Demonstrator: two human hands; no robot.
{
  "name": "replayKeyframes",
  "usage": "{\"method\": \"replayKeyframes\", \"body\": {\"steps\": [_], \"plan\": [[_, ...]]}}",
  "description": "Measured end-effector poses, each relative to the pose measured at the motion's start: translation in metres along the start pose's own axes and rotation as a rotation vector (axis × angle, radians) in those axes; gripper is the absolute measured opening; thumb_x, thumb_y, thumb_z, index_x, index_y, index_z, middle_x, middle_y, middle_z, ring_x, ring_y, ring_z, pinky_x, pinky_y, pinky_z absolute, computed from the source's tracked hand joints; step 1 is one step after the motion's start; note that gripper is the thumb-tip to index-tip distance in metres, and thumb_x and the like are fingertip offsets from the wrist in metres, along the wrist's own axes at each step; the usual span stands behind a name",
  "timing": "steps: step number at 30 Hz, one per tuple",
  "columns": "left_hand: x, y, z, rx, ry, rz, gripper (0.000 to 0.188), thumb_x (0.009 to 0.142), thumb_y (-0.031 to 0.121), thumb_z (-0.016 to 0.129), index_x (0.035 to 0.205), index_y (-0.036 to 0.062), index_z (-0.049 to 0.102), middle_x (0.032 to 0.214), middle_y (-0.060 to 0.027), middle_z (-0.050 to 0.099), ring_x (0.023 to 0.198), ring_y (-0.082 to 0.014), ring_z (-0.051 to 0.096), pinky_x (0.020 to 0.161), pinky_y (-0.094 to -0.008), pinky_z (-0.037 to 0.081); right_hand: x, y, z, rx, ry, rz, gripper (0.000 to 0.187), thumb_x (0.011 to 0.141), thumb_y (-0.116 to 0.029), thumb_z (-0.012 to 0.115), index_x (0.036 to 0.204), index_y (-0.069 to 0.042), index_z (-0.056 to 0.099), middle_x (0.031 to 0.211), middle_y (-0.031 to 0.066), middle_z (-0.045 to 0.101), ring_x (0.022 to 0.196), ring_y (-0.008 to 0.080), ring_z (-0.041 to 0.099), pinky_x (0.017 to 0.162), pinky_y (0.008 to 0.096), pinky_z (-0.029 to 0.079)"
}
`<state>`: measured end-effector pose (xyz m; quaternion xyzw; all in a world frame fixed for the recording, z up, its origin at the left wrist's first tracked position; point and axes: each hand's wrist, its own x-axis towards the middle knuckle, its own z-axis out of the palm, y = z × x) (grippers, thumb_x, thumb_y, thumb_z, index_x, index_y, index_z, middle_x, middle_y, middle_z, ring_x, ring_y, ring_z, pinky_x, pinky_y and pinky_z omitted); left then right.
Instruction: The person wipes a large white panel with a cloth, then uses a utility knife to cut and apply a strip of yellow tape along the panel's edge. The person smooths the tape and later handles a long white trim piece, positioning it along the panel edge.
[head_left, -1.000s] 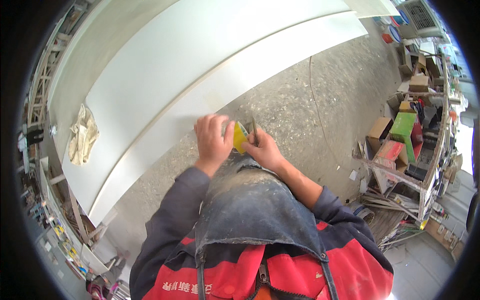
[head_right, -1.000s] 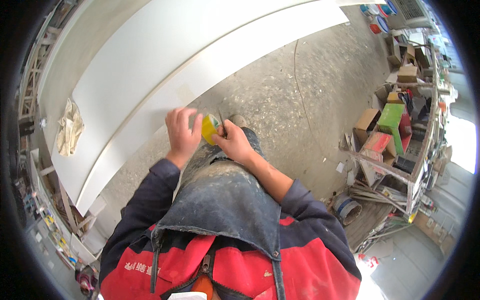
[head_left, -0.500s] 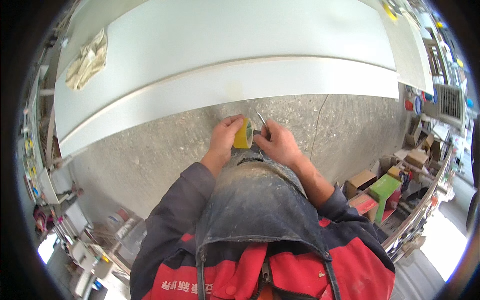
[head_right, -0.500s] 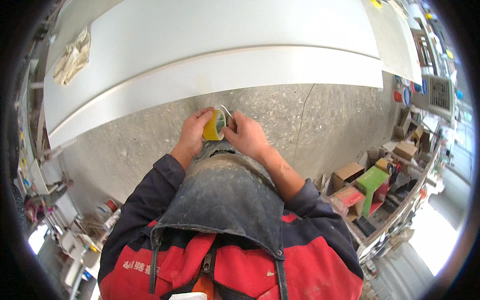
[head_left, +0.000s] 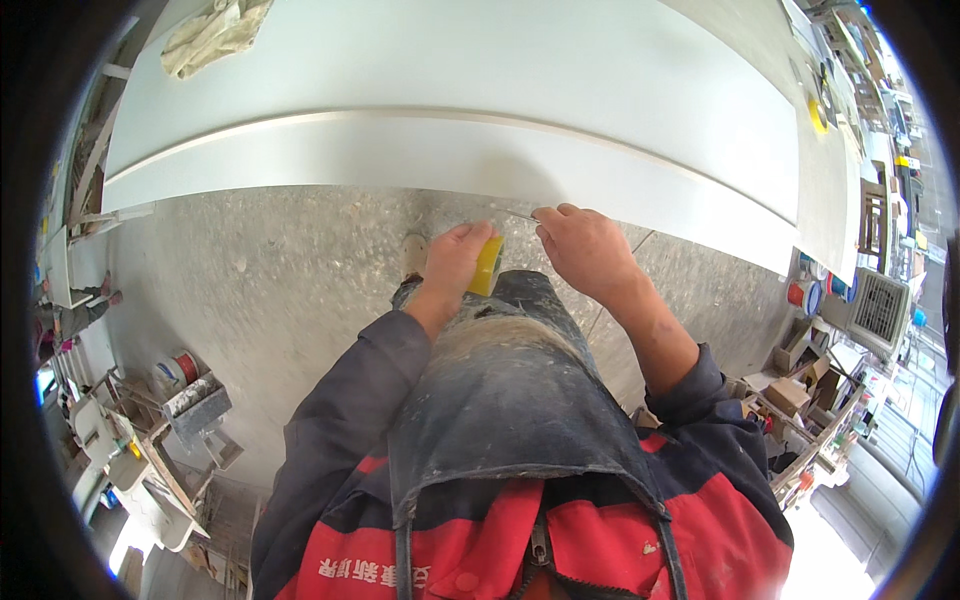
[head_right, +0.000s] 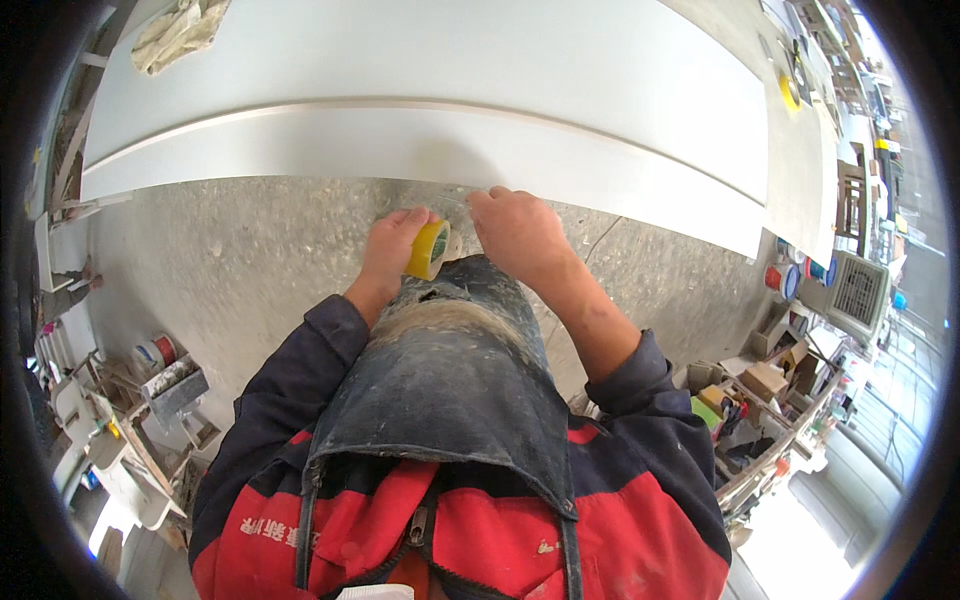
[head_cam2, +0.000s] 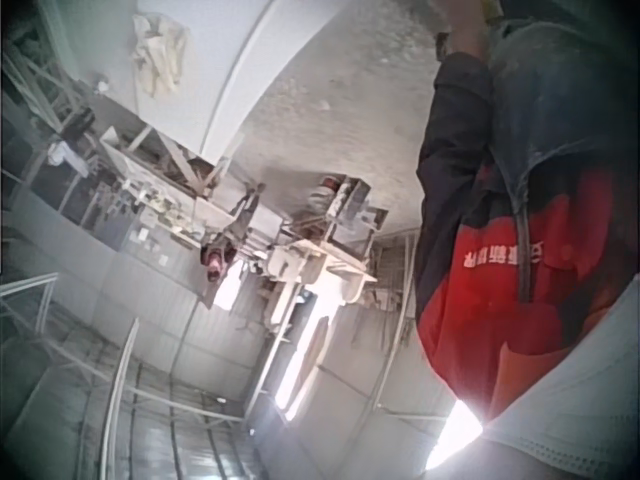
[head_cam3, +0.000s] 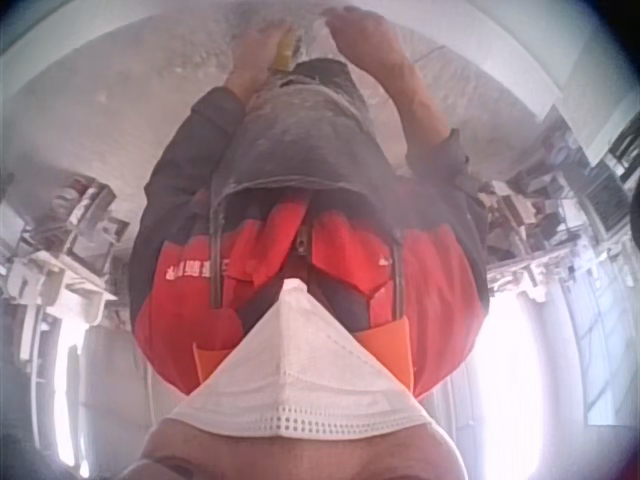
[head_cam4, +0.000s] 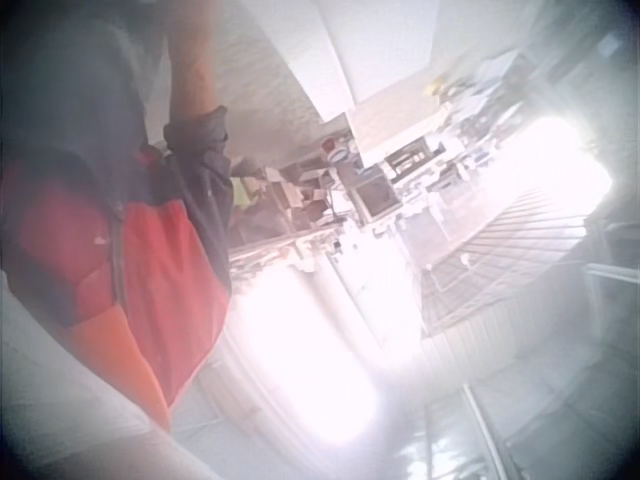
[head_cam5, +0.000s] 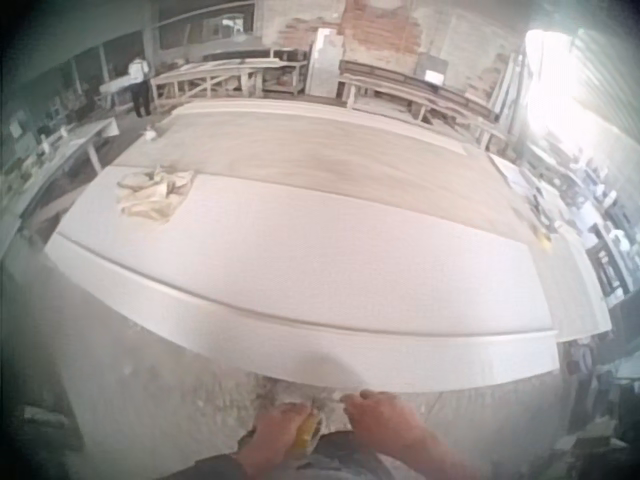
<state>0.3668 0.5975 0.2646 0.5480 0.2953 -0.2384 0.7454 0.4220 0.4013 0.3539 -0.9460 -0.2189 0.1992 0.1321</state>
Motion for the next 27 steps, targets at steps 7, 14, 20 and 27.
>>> {"method": "replayKeyframes", "body": {"steps": [7, 14, 20, 27], "plan": [[0.001, -0.002, -0.001, 0.031, -0.006, 0.014, 0.035, 0.104, 0.035, 0.064, 0.107, 0.0011, 0.073, 0.099, -0.0038, 0.073, 0.086, -0.0112, 0.066, 0.078, -0.0272, 0.053, 0.006, -0.004, -0.005, -0.051, -0.041, -0.008, 0.022, 0.1, -0.018, 0.056, 0.113, -0.003, 0.068, 0.093, 0.0172, 0.069, 0.088, 0.0383, 0.069, 0.082, 0.0479, 0.055], [-0.001, 0.0, -0.001, 0.015, -0.021, 0.002, 0.035, 0.104, 0.035, 0.064, 0.107, 0.0018, 0.073, 0.098, -0.0027, 0.073, 0.085, -0.0103, 0.065, 0.078, -0.0264, 0.052, 0.006, -0.008, -0.007, -0.072, -0.021, -0.014, 0.019, 0.1, -0.016, 0.056, 0.107, -0.003, 0.067, 0.09, 0.0174, 0.067, 0.086, 0.0382, 0.068, 0.08, 0.0487, 0.054], [-0.001, -0.001, -0.001, 0.026, -0.017, 0.009, 0.034, 0.104, 0.034, 0.064, 0.107, 0.0016, 0.073, 0.097, -0.0025, 0.073, 0.085, -0.0101, 0.065, 0.077, -0.0264, 0.052, 0.009, -0.012, -0.009, -0.097, -0.041, -0.001, 0.016, 0.1, -0.016, 0.056, 0.1, -0.003, 0.065, 0.087, 0.017, 0.067, 0.084, 0.0375, 0.068, 0.078, 0.0487, 0.054], [-0.003, 0.0, -0.001, 0.035, -0.014, 0.017, 0.033, 0.103, 0.033, 0.065, 0.107, 0.0008, 0.074, 0.098, -0.003, 0.073, 0.084, -0.0101, 0.065, 0.076, -0.0264, 0.051, 0.014, -0.015, -0.007, -0.115, -0.021, -0.033, 0.016, 0.098, -0.014, 0.055, 0.1, -0.003, 0.066, 0.087, 0.017, 0.068, 0.085, 0.038, 0.069, 0.077, 0.0493, 0.055]]}}
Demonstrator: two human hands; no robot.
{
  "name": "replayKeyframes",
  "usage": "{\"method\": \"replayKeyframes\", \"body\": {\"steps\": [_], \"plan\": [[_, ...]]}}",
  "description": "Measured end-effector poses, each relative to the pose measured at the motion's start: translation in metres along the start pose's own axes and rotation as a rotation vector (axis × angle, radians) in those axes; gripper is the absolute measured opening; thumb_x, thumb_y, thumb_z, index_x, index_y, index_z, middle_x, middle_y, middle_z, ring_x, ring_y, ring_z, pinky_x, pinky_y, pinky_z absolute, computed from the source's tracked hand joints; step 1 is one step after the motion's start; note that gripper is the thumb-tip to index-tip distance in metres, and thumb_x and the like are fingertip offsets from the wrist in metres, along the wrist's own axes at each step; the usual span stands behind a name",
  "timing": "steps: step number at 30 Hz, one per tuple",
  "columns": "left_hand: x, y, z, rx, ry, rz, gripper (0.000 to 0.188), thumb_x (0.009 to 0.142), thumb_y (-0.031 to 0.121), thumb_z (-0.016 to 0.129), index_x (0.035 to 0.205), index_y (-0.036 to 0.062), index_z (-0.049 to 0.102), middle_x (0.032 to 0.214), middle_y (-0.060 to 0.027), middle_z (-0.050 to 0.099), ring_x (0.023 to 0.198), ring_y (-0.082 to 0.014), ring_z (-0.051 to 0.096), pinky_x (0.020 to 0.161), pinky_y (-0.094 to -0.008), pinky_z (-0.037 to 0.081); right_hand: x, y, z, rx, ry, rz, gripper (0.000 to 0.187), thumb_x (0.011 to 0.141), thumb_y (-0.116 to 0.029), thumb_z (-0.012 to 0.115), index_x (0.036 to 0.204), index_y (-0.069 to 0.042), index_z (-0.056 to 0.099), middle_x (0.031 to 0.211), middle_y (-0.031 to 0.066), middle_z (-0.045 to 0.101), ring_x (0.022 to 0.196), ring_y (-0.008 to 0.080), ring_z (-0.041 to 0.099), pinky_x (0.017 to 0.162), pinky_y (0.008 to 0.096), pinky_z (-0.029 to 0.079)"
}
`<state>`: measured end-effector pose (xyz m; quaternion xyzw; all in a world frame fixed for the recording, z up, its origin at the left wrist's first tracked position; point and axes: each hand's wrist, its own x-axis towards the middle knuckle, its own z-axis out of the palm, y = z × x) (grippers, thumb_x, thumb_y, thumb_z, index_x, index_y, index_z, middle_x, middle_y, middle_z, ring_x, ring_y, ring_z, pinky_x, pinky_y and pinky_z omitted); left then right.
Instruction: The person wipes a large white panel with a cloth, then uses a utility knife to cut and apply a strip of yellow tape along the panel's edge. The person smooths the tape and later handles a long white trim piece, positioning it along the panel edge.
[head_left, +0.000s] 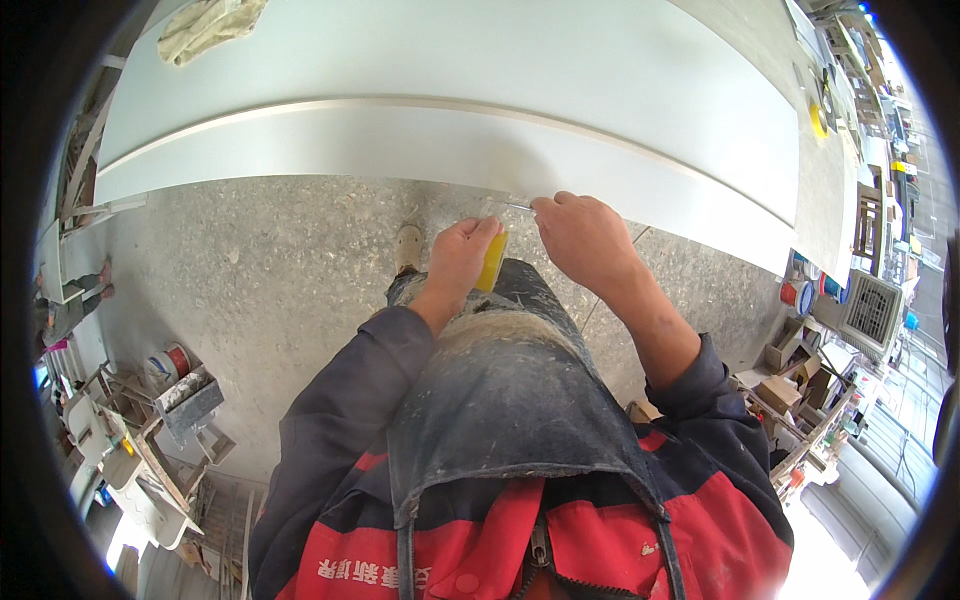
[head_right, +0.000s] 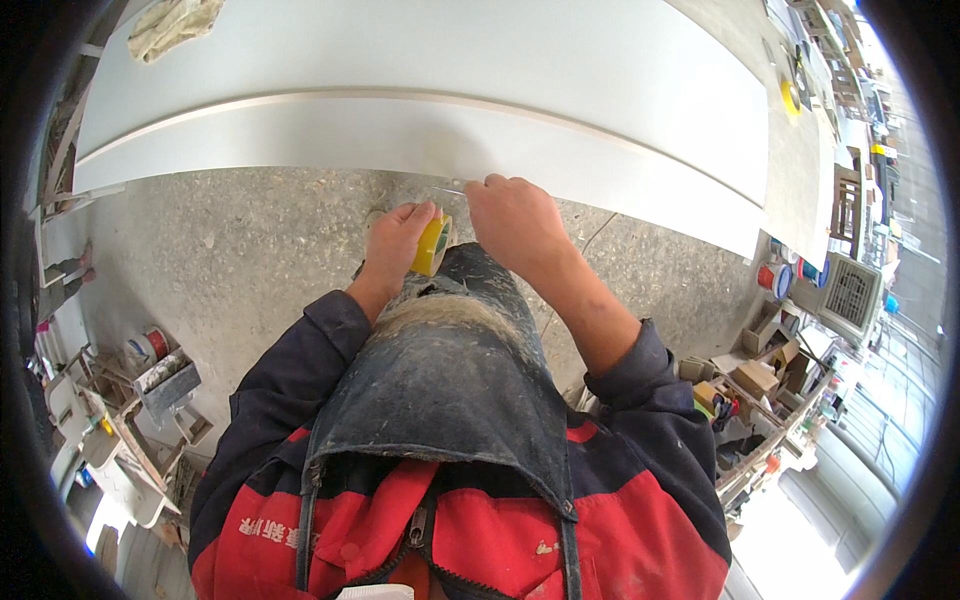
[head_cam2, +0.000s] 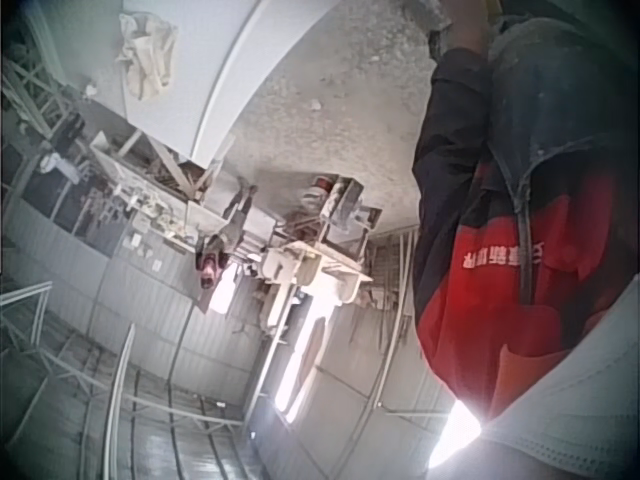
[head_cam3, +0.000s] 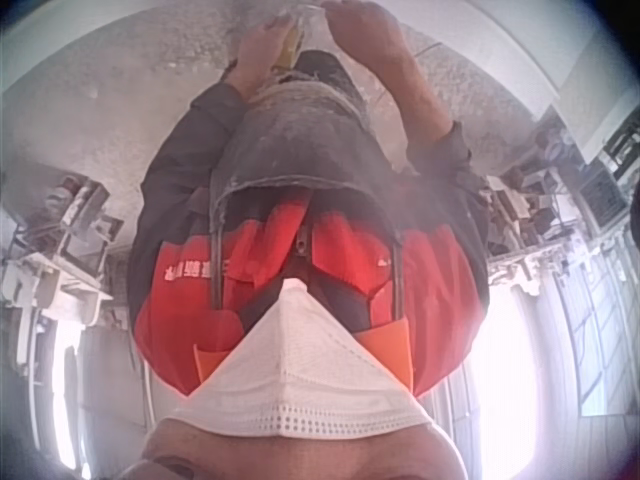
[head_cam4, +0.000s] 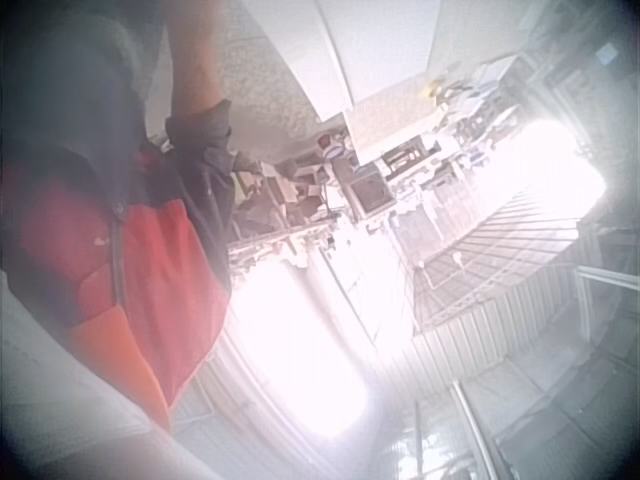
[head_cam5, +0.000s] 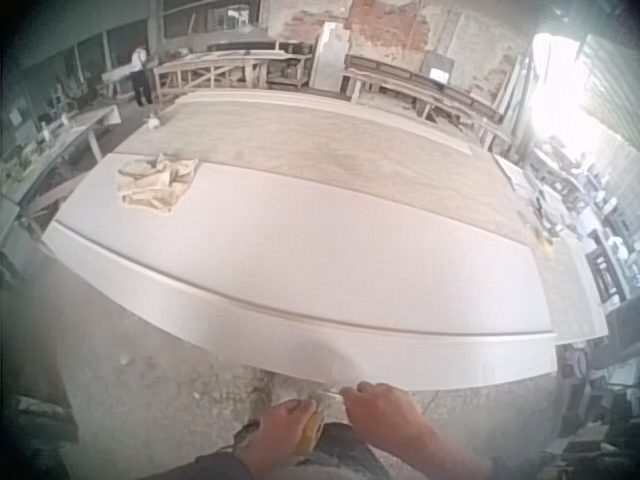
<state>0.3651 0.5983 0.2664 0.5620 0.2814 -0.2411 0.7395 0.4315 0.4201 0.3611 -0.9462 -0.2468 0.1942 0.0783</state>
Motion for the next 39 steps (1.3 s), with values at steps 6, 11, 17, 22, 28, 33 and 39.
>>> {"method": "replayKeyframes", "body": {"steps": [6, 11, 17, 22, 28, 33, 39], "plan": [[0.001, -0.004, 0.001, 0.008, -0.006, 0.021, 0.034, 0.103, 0.033, 0.065, 0.105, 0.0005, 0.074, 0.095, -0.0026, 0.073, 0.083, -0.0103, 0.065, 0.075, -0.0272, 0.051, -0.004, 0.004, -0.003, -0.052, -0.029, 0.047, 0.016, 0.097, -0.014, 0.055, 0.1, -0.004, 0.067, 0.088, 0.0173, 0.068, 0.088, 0.0392, 0.069, 0.079, 0.0502, 0.056], [0.006, -0.018, -0.009, 0.273, 0.075, 0.08, 0.035, 0.101, 0.031, 0.066, 0.103, -0.0021, 0.076, 0.093, -0.0041, 0.073, 0.082, -0.0114, 0.063, 0.075, -0.0294, 0.05, -0.047, 0.038, -0.007, 0.083, 0.102, 0.147, 0.017, 0.098, -0.018, 0.058, 0.098, -0.004, 0.068, 0.092, 0.0191, 0.069, 0.089, 0.0405, 0.068, 0.078, 0.0503, 0.054], [-0.024, -0.016, -0.053, 0.28, 0.148, 0.037, 0.033, 0.103, 0.025, 0.063, 0.118, -0.0027, 0.073, 0.103, -0.0062, 0.073, 0.093, -0.0125, 0.064, 0.083, -0.0288, 0.051, -0.051, 0.009, 0.011, 0.59, 0.075, 0.302, 0.034, 0.095, -0.033, 0.071, 0.084, -0.002, 0.064, 0.074, 0.0153, 0.063, 0.068, 0.0281, 0.063, 0.063, 0.0424, 0.05], [-0.072, 0.051, -0.077, -0.025, 0.008, 0.092, 0.032, 0.104, 0.021, 0.061, 0.128, 0.0016, 0.07, 0.119, -0.0044, 0.071, 0.102, -0.0125, 0.064, 0.089, -0.0276, 0.051, -0.009, -0.063, 0.071, 1.21, 0.042, 0.174, 0.043, 0.085, -0.028, 0.083, 0.077, -0.005, 0.048, 0.068, 0.0061, 0.051, 0.065, 0.0156, 0.045, 0.057, 0.0359, 0.042], [-0.081, 0.124, -0.12, 0.957, 0.16, 0.433, 0.028, 0.098, 0.02, 0.068, 0.119, 0.0017, 0.074, 0.113, -0.0053, 0.07, 0.11, -0.013, 0.061, 0.094, -0.0258, 0.047, 0.029, -0.12, 0.041, 1.257, 0.027, 0.073, 0.041, 0.083, -0.022, 0.084, 0.08, -0.007, 0.045, 0.072, 0.0044, 0.049, 0.072, 0.0126, 0.045, 0.062, 0.033, 0.043], [-0.052, 0.165, -0.199, 0.668, 0.001, 0.512, 0.023, 0.094, 0.017, 0.072, 0.106, -0.0012, 0.078, 0.099, -0.0057, 0.071, 0.096, -0.0146, 0.064, 0.086, -0.0278, 0.05, 0.067, -0.172, 0.04, 1.396, 0.146, -0.032, 0.037, 0.086, -0.016, 0.081, 0.08, -0.008, 0.045, 0.071, 0.0033, 0.048, 0.071, 0.0121, 0.044, 0.061, 0.0323, 0.042], [-0.008, 0.212, -0.324, 0.545, -0.165, 0.333, 0.023, 0.093, 0.015, 0.073, 0.102, -0.0056, 0.078, 0.093, -0.0068, 0.076, 0.088, -0.0135, 0.067, 0.084, -0.0287, 0.053, 0.133, -0.288, 0.061, 1.251, 0.362, 0.039, 0.036, 0.088, -0.014, 0.079, 0.081, -0.008, 0.044, 0.073, 0.0052, 0.052, 0.07, 0.0161, 0.047, 0.064, 0.0328, 0.043]]}}
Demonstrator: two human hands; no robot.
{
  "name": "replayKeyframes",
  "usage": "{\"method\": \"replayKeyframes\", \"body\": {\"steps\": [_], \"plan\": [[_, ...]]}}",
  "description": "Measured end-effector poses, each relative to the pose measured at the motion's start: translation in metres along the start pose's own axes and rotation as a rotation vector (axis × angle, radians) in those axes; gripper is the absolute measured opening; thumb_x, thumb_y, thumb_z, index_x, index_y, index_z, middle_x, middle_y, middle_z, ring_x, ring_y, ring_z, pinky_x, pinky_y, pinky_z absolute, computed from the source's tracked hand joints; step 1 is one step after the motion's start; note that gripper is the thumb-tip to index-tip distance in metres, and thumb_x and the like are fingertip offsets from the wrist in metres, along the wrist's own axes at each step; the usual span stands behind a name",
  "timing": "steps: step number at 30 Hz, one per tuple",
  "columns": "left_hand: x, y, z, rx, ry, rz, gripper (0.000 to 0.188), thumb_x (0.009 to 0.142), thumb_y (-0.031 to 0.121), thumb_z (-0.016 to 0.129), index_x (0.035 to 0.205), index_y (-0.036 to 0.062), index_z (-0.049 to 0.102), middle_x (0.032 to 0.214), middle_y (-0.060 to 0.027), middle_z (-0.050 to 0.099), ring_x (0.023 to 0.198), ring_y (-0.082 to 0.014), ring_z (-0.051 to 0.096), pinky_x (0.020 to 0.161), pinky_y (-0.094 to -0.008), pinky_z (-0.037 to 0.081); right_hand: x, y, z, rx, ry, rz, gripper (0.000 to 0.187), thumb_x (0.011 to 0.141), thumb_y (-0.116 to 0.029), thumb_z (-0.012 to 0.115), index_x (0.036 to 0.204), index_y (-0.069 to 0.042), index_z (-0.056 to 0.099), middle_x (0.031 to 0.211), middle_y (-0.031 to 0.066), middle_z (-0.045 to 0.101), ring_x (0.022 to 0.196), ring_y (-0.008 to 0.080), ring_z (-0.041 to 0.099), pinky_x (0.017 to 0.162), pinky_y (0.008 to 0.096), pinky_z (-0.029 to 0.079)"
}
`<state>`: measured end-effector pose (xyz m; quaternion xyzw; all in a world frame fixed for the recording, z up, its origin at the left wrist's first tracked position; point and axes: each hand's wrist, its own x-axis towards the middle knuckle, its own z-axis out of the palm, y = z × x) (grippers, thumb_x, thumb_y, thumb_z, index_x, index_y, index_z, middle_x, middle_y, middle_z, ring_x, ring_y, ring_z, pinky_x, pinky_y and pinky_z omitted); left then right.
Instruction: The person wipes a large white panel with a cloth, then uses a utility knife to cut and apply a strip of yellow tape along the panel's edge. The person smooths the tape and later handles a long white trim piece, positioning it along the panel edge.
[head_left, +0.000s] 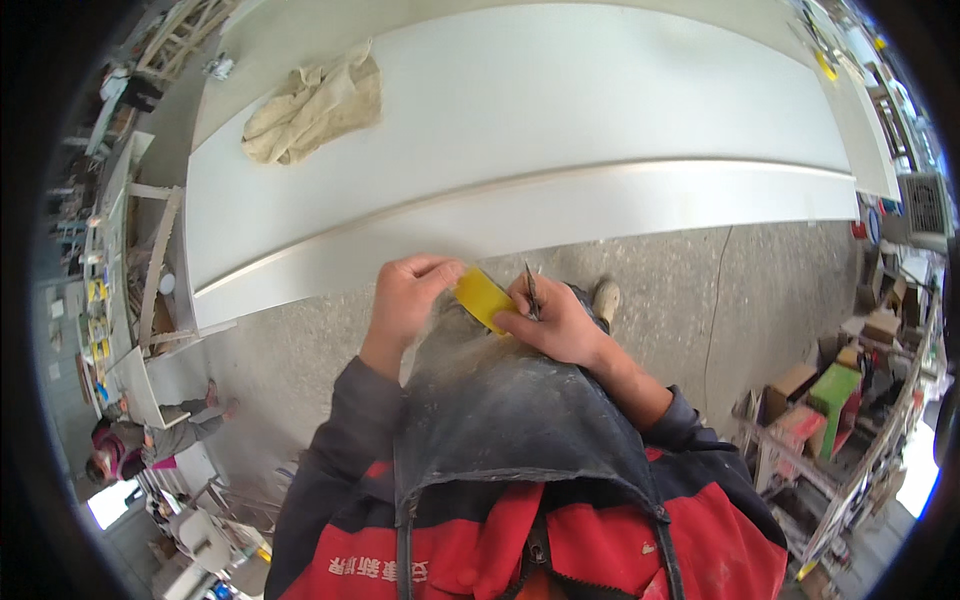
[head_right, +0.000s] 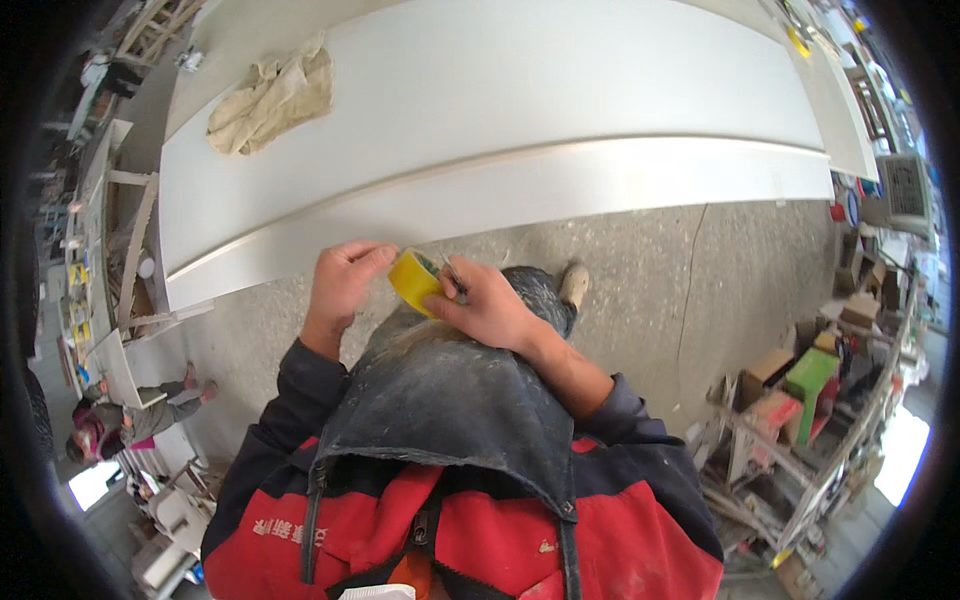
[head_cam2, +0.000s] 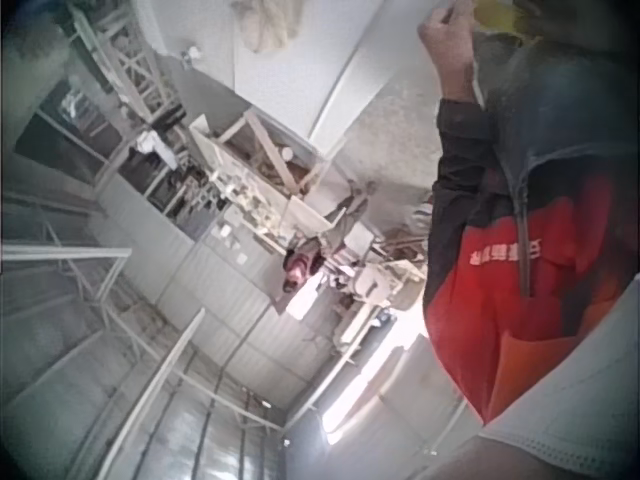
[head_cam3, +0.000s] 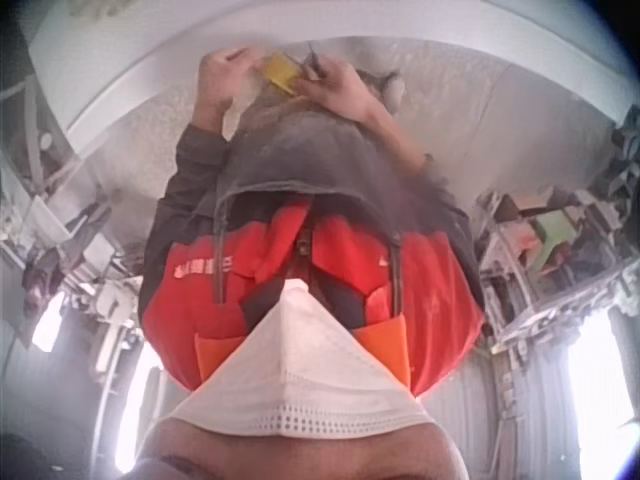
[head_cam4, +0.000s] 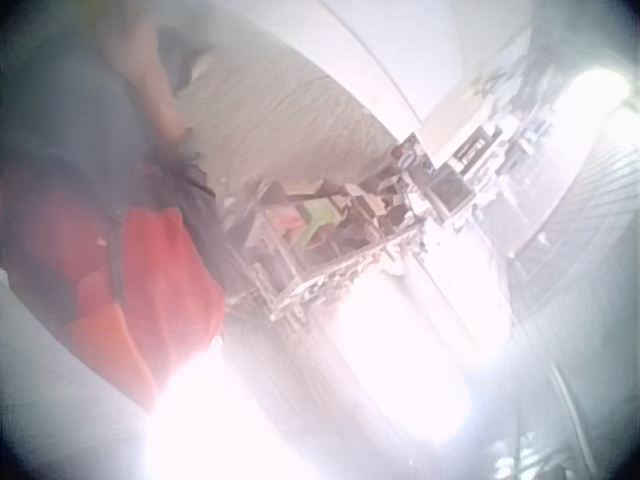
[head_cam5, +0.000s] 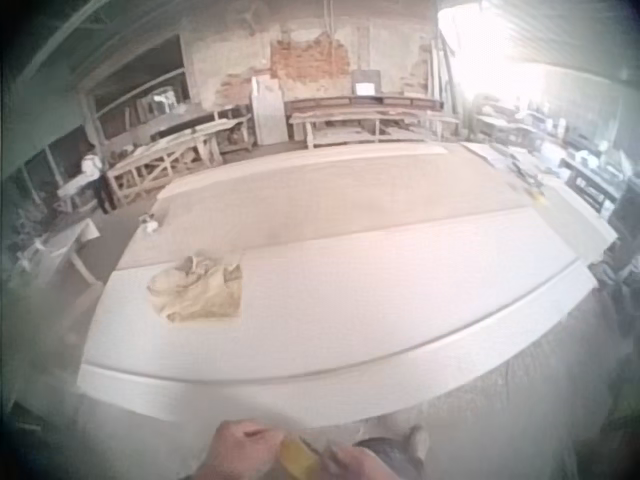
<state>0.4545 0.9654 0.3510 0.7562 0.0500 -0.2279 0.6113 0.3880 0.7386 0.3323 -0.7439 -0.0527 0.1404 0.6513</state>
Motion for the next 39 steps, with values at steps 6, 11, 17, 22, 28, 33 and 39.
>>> {"method": "replayKeyframes", "body": {"steps": [6, 11, 17, 22, 28, 33, 39], "plan": [[0.011, -0.015, -0.078, 0.344, -0.096, 0.164, 0.017, 0.09, 0.016, 0.074, 0.094, 0.0004, 0.079, 0.085, -0.0091, 0.076, 0.078, -0.017, 0.067, 0.073, -0.0324, 0.051, -0.004, -0.011, 0.094, -0.031, 0.163, 0.184, 0.036, 0.088, -0.019, 0.079, 0.08, -0.007, 0.046, 0.072, 0.0097, 0.052, 0.067, 0.021, 0.048, 0.063, 0.0369, 0.044], [0.051, -0.025, -0.098, 0.646, -0.064, 0.665, 0.012, 0.088, 0.021, 0.076, 0.088, 0.0096, 0.08, 0.088, -0.0064, 0.073, 0.09, -0.0284, 0.062, 0.087, -0.0404, 0.047, -0.028, 0.005, 0.142, -0.03, 0.319, 0.331, 0.034, 0.09, -0.018, 0.077, 0.079, -0.007, 0.047, 0.072, 0.004, 0.051, 0.07, 0.0136, 0.046, 0.062, 0.0328, 0.044], [0.059, -0.049, -0.084, 0.787, 0.02, 0.878, 0.011, 0.084, 0.022, 0.081, 0.092, 0.0149, 0.081, 0.091, -0.0005, 0.066, 0.091, -0.0249, 0.058, 0.086, -0.0398, 0.045, -0.036, 0.014, 0.17, -0.076, 0.467, 0.376, 0.034, 0.09, -0.023, 0.076, 0.081, -0.004, 0.048, 0.071, 0.0145, 0.054, 0.065, 0.0262, 0.05, 0.061, 0.0403, 0.045], [0.059, -0.051, -0.074, 0.821, 0.071, 0.925, 0.01, 0.084, 0.022, 0.082, 0.093, 0.0166, 0.081, 0.093, 0.0018, 0.065, 0.095, -0.0246, 0.057, 0.088, -0.0407, 0.044, -0.036, 0.011, 0.168, -0.139, 0.503, 0.37, 0.035, 0.09, -0.024, 0.076, 0.081, -0.004, 0.049, 0.071, 0.0159, 0.054, 0.064, 0.0287, 0.051, 0.061, 0.0417, 0.045], [0.061, -0.058, -0.07, 0.957, 0.126, 0.884, 0.041, 0.086, 0.029, 0.08, 0.124, 0.0165, 0.071, 0.108, -0.0043, 0.062, 0.104, -0.0284, 0.055, 0.094, -0.0457, 0.042, -0.035, 0.017, 0.163, -0.096, 0.486, 0.396, 0.035, 0.09, -0.018, 0.077, 0.078, -0.005, 0.047, 0.07, 0.0071, 0.049, 0.067, 0.0142, 0.044, 0.06, 0.0345, 0.041], [0.083, -0.047, -0.066, 1.089, 0.262, 0.943, 0.066, 0.09, 0.034, 0.075, 0.147, 0.01, 0.053, 0.124, -0.0113, 0.059, 0.118, -0.0317, 0.053, 0.104, -0.05, 0.038, -0.037, 0.022, 0.161, -0.097, 0.473, 0.383, 0.034, 0.09, -0.019, 0.076, 0.078, -0.004, 0.048, 0.072, 0.0079, 0.05, 0.069, 0.0161, 0.047, 0.061, 0.0355, 0.042], [0.117, -0.032, -0.017, 1.226, 0.074, 1.281, 0.046, 0.098, 0.031, 0.063, 0.136, 0.0057, 0.059, 0.133, -0.0102, 0.057, 0.127, -0.03, 0.05, 0.106, -0.0495, 0.037, -0.036, 0.025, 0.165, -0.062, 0.47, 0.341, 0.033, 0.09, -0.019, 0.076, 0.08, -0.004, 0.047, 0.073, 0.0079, 0.051, 0.069, 0.0172, 0.047, 0.063, 0.0358, 0.043]]}}
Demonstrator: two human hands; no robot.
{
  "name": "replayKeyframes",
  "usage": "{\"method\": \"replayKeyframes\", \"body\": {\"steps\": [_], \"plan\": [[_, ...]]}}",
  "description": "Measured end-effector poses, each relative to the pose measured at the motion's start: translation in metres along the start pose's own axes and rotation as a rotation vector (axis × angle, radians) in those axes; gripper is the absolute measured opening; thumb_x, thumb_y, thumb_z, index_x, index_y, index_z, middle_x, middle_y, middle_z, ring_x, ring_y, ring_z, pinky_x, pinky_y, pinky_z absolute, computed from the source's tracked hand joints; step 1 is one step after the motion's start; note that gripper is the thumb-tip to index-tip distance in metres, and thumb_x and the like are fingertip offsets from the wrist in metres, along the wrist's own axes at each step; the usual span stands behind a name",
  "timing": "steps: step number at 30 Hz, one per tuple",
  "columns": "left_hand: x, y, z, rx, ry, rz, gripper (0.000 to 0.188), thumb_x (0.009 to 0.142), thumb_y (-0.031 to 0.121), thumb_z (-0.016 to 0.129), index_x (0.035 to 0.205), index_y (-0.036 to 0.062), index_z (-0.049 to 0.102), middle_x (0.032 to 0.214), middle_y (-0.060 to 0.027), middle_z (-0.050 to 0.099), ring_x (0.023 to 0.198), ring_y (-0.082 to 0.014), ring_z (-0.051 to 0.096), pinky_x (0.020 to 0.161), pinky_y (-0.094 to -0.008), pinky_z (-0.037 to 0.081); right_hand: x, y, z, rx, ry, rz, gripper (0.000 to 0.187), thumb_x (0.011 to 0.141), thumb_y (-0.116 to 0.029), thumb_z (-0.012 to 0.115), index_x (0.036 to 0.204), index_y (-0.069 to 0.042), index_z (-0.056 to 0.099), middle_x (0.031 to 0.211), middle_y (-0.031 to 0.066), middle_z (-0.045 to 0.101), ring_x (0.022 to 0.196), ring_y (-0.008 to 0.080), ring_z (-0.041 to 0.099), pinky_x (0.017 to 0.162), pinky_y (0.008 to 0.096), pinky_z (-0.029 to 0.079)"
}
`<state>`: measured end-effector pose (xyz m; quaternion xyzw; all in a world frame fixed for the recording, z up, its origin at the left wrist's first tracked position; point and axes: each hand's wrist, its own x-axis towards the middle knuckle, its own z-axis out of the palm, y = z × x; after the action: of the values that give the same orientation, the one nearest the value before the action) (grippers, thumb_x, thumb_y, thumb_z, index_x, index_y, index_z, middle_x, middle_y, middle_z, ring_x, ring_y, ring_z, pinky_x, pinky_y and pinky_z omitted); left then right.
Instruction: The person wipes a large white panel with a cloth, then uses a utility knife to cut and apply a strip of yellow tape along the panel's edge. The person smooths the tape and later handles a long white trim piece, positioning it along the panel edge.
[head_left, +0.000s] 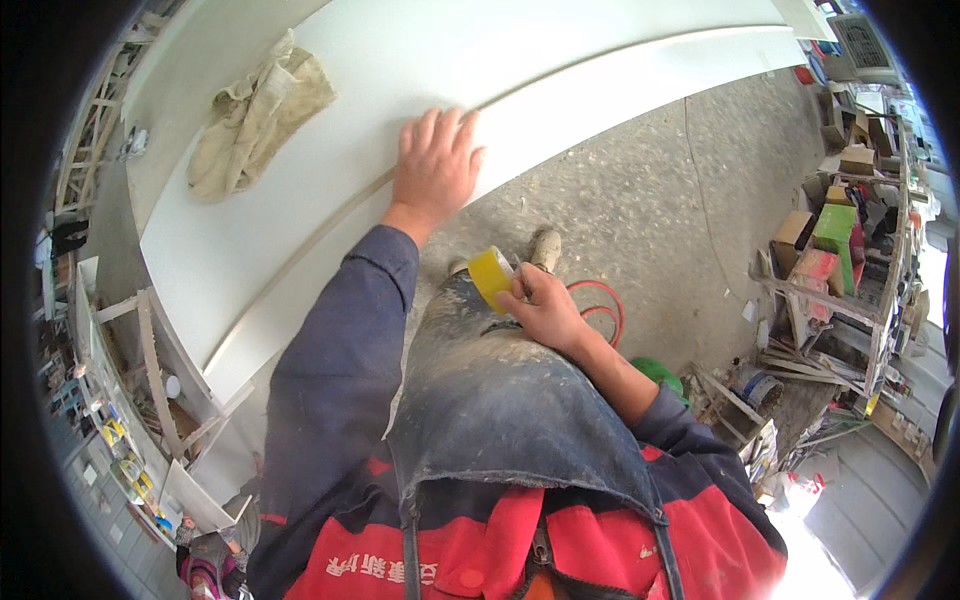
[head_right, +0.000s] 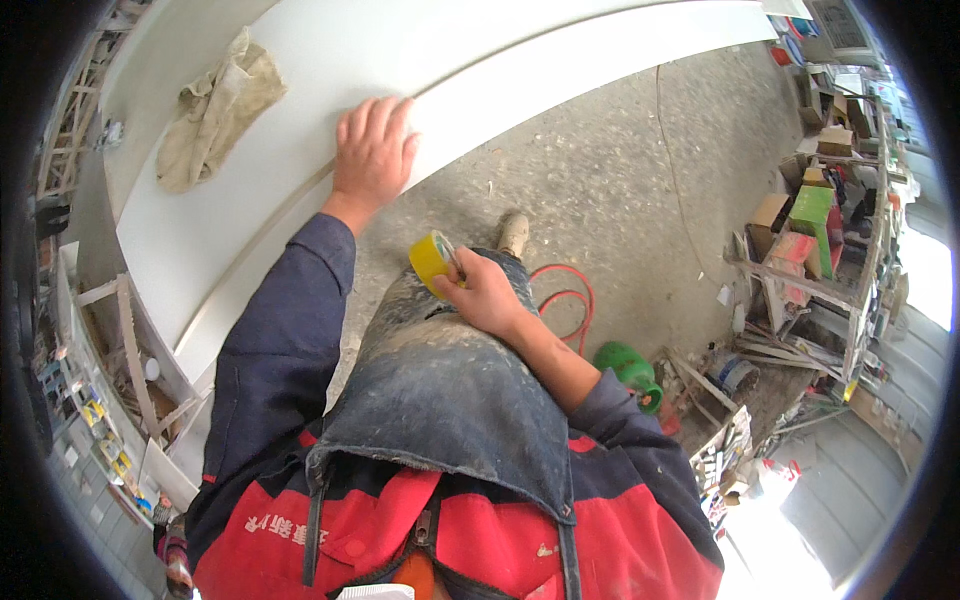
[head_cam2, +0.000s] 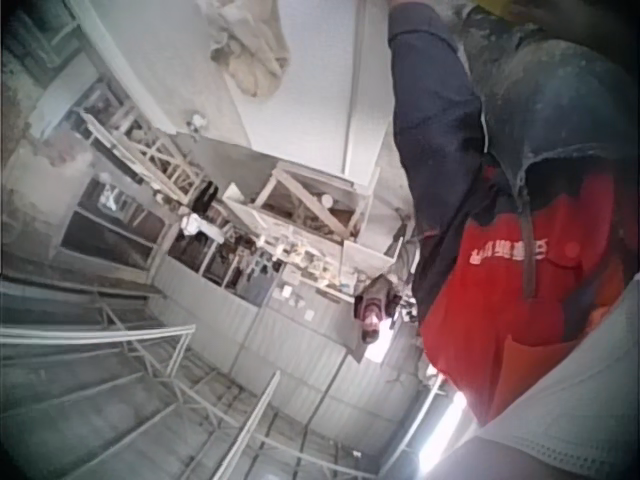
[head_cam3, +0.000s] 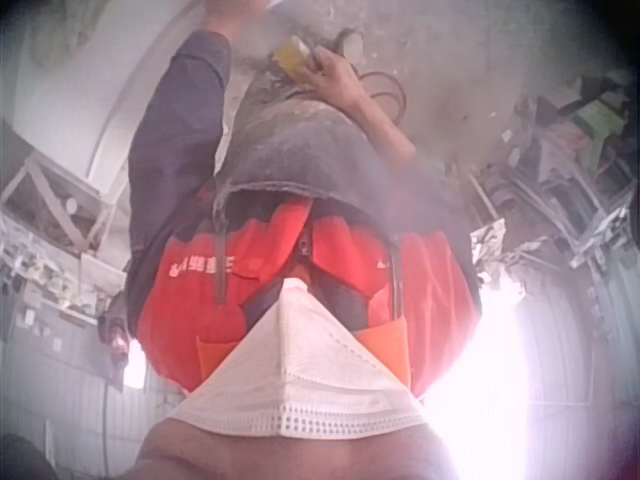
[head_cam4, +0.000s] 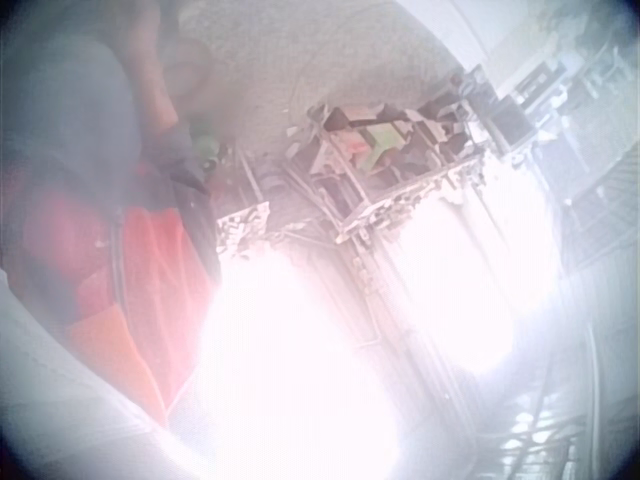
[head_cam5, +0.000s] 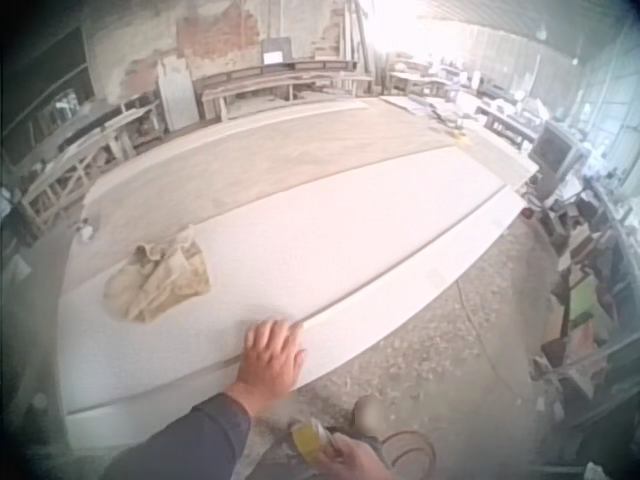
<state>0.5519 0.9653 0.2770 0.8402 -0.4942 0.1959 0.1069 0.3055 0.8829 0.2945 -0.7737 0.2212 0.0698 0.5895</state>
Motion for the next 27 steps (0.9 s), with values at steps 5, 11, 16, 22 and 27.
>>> {"method": "replayKeyframes", "body": {"steps": [5, 11, 16, 22, 27], "plan": [[0.02, -0.024, 0.009, 0.01, 0.071, 0.033, 0.039, 0.098, 0.034, 0.063, 0.127, 0.0086, 0.062, 0.126, -0.0081, 0.059, 0.123, -0.0289, 0.051, 0.104, -0.0496, 0.038, -0.003, -0.001, 0.0, -0.025, 0.02, 0.001, 0.031, 0.09, -0.021, 0.074, 0.081, -0.004, 0.05, 0.072, 0.0158, 0.054, 0.066, 0.0315, 0.053, 0.063, 0.0419, 0.045], [0.005, 0.0, 0.006, 0.051, 0.055, 0.1, 0.041, 0.097, 0.036, 0.064, 0.128, 0.0087, 0.063, 0.128, -0.0088, 0.058, 0.126, -0.0294, 0.05, 0.106, -0.0497, 0.038, -0.006, -0.001, 0.002, -0.023, 0.054, 0.008, 0.031, 0.09, -0.021, 0.074, 0.081, -0.004, 0.05, 0.072, 0.0145, 0.054, 0.067, 0.0294, 0.052, 0.064, 0.0415, 0.045], [-0.018, 0.028, -0.003, -0.135, 0.033, 0.113, 0.044, 0.095, 0.035, 0.067, 0.129, 0.0076, 0.063, 0.131, -0.0095, 0.057, 0.128, -0.0303, 0.05, 0.109, -0.0493, 0.036, -0.004, 0.0, 0.006, -0.015, 0.075, -0.016, 0.03, 0.089, -0.02, 0.075, 0.08, -0.005, 0.05, 0.072, 0.0134, 0.053, 0.066, 0.0271, 0.05, 0.064, 0.0407, 0.045], [-0.089, 0.07, -0.055, -0.525, 0.118, -0.219, 0.033, 0.094, 0.021, 0.072, 0.122, 0.0055, 0.063, 0.12, -0.0116, 0.061, 0.106, -0.0277, 0.059, 0.094, -0.0442, 0.046, 0.0, -0.006, -0.006, -0.047, 0.005, 0.079, 0.031, 0.088, -0.02, 0.076, 0.08, -0.005, 0.05, 0.074, 0.0071, 0.054, 0.069, 0.0155, 0.047, 0.063, 0.0352, 0.044], [-0.138, 0.102, -0.052, -1.152, -0.125, -1.236, 0.039, 0.1, 0.023, 0.067, 0.131, 0.0, 0.059, 0.122, -0.0117, 0.064, 0.091, -0.0158, 0.066, 0.076, -0.0323, 0.055, 0.013, 0.009, -0.011, -0.117, -0.155, 0.078, 0.032, 0.087, -0.021, 0.077, 0.081, -0.004, 0.051, 0.072, 0.0089, 0.054, 0.068, 0.0189, 0.05, 0.063, 0.0375, 0.044]]}}
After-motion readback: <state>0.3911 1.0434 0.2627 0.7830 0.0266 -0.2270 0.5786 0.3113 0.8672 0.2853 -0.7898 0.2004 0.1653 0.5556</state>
